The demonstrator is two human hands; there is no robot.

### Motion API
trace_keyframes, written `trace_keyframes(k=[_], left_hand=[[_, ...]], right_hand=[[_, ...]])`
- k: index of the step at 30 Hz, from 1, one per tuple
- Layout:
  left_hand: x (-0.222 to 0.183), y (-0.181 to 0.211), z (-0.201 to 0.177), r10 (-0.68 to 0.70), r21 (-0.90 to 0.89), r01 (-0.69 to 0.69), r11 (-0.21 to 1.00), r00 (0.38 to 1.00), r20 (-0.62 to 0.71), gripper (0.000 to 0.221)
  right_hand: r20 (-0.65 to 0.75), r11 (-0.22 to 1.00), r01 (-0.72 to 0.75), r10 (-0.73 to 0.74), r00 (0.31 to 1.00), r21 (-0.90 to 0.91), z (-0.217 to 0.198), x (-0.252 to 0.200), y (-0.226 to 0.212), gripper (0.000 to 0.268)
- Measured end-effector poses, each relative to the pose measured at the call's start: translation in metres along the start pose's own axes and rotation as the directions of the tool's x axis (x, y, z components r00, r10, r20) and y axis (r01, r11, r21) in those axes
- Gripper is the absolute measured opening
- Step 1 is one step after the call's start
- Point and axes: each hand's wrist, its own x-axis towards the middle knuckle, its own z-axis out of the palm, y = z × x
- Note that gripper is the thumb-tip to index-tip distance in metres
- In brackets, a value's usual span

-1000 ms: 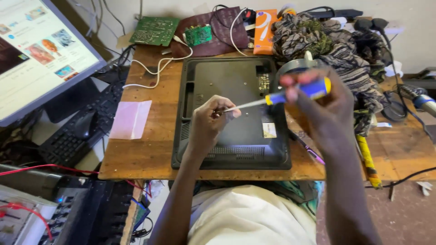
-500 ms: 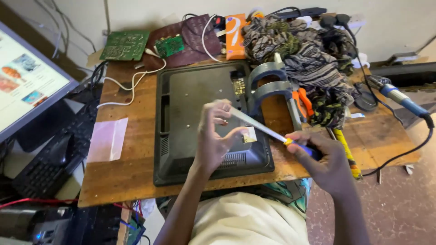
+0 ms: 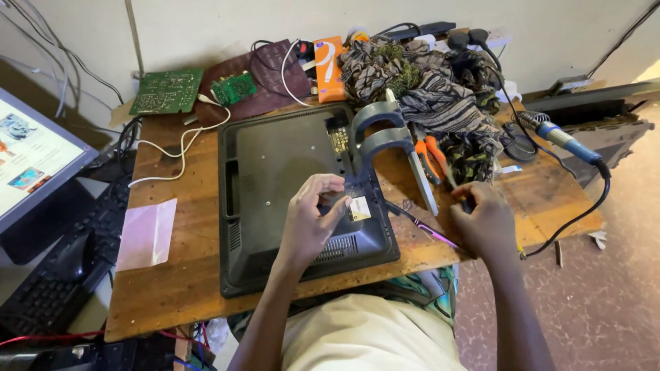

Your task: The person is reassembling a computer monitor by screwing the back panel and stand into place, then cleaning it with a cloth.

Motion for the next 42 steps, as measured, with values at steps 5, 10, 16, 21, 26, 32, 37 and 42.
trace_keyframes(k=[5,10,16,21,26,32,37,42], left_hand=[[0.003,-0.002,0.003,0.027,0.036,-0.027,0.999,1.000,-0.007,0.048],[-0.003,-0.003,-0.009,0.028,0.053,-0.021,0.998,0.990,-0.138,0.051],[-0.018,-0.021,-0.072,-0.105,0.249,0.183,0.951,0.949,-0.298,0.045],[-0.040,-0.042,-0.104,-0.144,0.422,0.317,0.849,0.908,-0.393,0.051],[-0.047,-0.044,-0.114,-0.550,0.207,0.648,0.733,0.744,-0.380,0.081],[-0.028,-0.048,-0.124,-0.614,0.159,0.699,0.697,0.696,-0.371,0.090],[-0.011,-0.062,-0.138,-0.637,0.252,0.742,0.622,0.666,-0.388,0.089],[-0.007,-0.069,-0.144,-0.665,0.160,0.752,0.640,0.646,-0.374,0.067]], right_hand=[[-0.030,0.982,0.093,-0.100,0.995,-0.164,0.001,0.008,0.006,0.022],[0.017,0.941,0.169,-0.182,0.983,0.293,-0.024,0.003,-0.053,0.031],[0.086,0.814,0.220,-0.313,0.946,0.537,-0.024,-0.005,-0.107,0.057],[-0.099,0.728,0.269,-0.269,0.958,0.631,-0.022,-0.006,-0.124,0.050],[-0.323,0.677,0.539,-0.432,0.842,0.501,-0.037,0.038,-0.124,0.032],[0.059,0.709,0.164,-0.279,0.958,0.685,-0.015,-0.064,-0.190,0.027],[0.134,0.856,-0.082,0.014,0.991,0.510,0.067,-0.033,-0.142,0.077],[0.067,0.702,0.112,-0.223,0.973,0.704,0.083,0.009,-0.172,0.060]])
